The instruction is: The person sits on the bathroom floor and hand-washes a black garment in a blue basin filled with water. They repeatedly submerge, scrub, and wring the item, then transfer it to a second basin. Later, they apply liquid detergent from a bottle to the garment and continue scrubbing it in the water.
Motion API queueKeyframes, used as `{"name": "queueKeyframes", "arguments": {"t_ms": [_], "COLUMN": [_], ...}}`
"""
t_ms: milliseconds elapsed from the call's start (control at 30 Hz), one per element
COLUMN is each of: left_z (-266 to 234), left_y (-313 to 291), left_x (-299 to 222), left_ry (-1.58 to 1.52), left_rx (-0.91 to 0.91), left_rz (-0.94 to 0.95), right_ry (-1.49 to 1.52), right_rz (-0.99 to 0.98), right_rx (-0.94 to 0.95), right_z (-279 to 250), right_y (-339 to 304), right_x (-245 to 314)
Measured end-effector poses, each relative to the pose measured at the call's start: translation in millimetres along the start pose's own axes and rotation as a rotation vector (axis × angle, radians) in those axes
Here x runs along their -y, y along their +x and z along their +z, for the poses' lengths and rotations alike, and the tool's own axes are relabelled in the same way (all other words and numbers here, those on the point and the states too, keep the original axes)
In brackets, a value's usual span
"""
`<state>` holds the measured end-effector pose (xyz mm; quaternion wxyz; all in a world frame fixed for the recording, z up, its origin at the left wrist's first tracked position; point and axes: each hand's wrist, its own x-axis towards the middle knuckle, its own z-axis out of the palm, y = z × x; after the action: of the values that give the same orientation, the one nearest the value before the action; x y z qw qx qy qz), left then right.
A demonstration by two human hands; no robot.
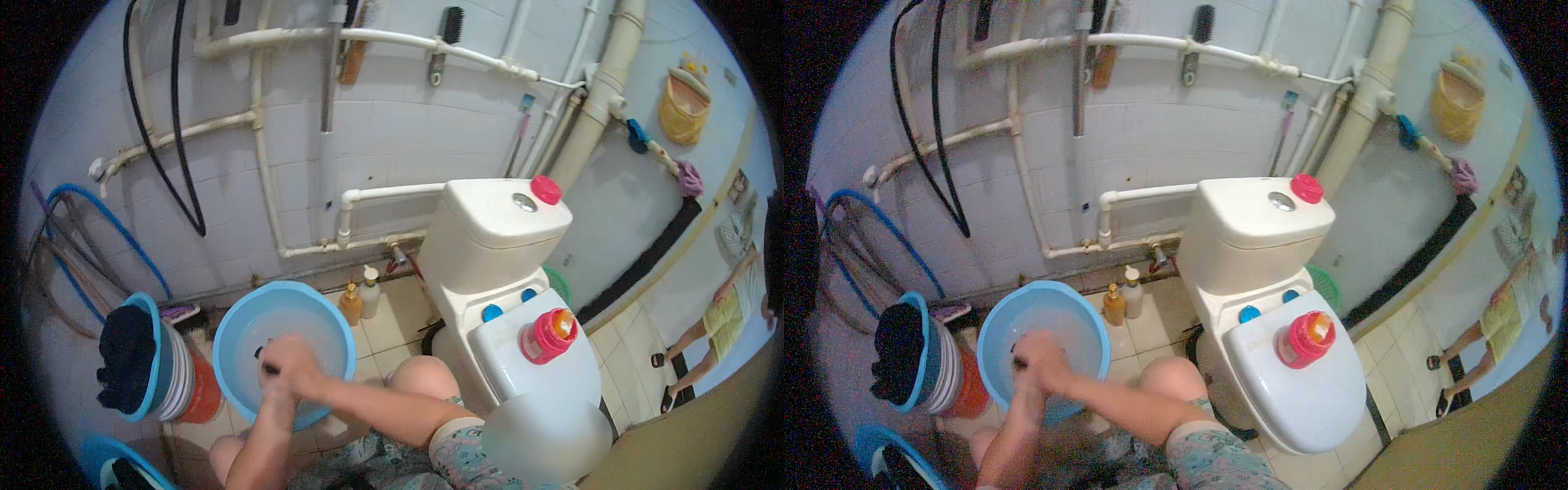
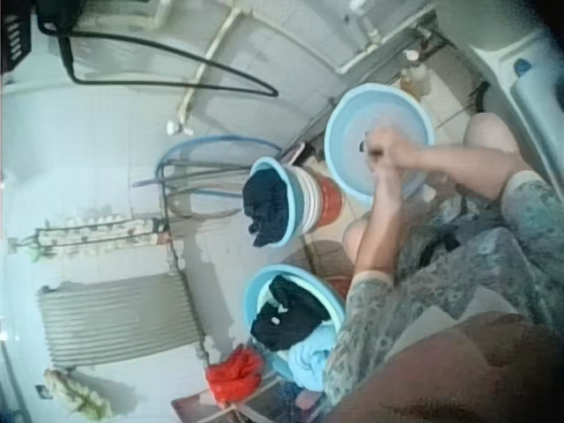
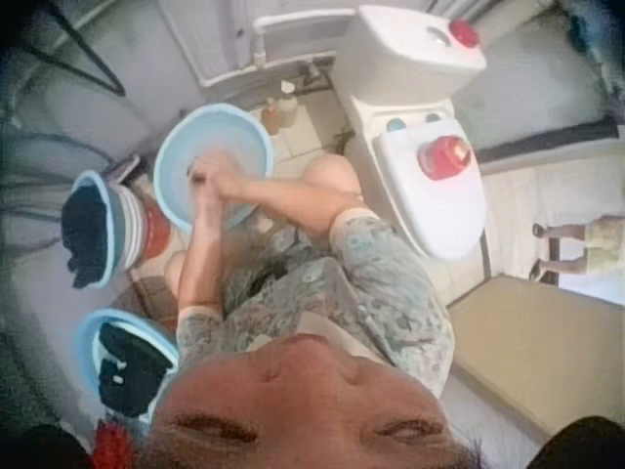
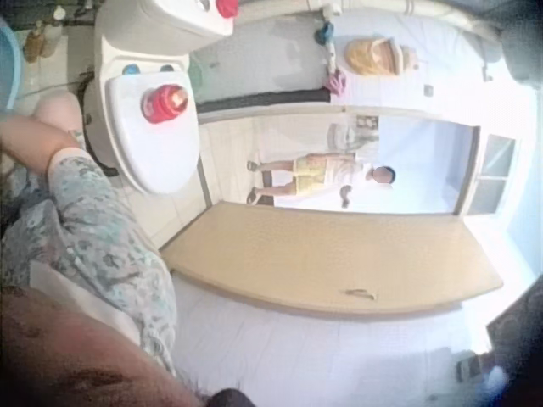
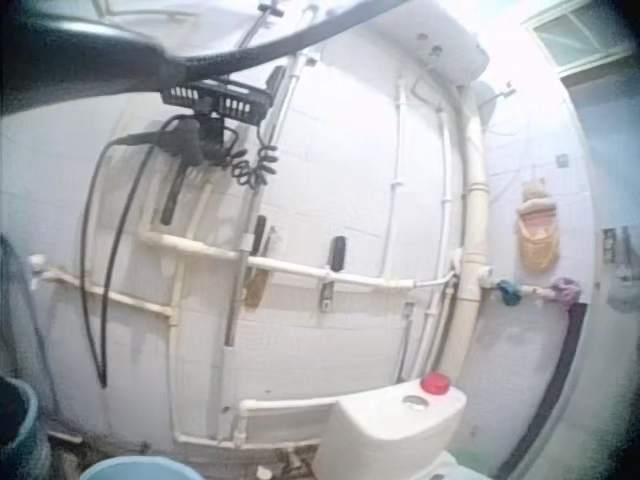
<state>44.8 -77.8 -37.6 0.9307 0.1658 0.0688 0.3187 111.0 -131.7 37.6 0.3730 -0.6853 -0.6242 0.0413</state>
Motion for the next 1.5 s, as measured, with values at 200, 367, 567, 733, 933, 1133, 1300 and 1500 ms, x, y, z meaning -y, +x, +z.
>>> {"name": "queueKeyframes", "arguments": {"t_ms": [200, 367, 567, 733, 933, 1133, 1300, 1500], "left_z": [13, 52, 27, 46, 28, 45, 6, 38], "left_y": [-3, 1, 13, 0, 2, -2, -5, -7], "left_x": [-5, -33, -62, -53, -60, -19, -28, -31], "left_ry": [0.057, -0.007, 0.086, 0.132, 0.057, -0.071, -0.201, -0.084], "left_rx": [-0.112, -0.417, -0.515, -0.272, 0.017, -0.312, -0.091, -0.419], "left_rz": [0.089, -0.015, 0.189, -0.230, -0.363, -0.074, -0.051, -0.016], "right_ry": [0.199, 0.665, 1.650, 0.592, -0.003, 0.046, 0.054, 0.670], "right_rz": [0.132, 0.451, 0.831, 0.380, -0.444, 0.411, 0.002, 0.468], "right_rx": [-0.188, -0.468, 0.315, -0.258, -0.093, -0.294, -0.266, -0.421], "right_z": [7, 56, 1, -11, 5, 7, 32, 55], "right_y": [-6, -1, -2, 7, -22, 23, 6, 16], "right_x": [5, -46, -28, -32, 59, -12, 23, -53]}}
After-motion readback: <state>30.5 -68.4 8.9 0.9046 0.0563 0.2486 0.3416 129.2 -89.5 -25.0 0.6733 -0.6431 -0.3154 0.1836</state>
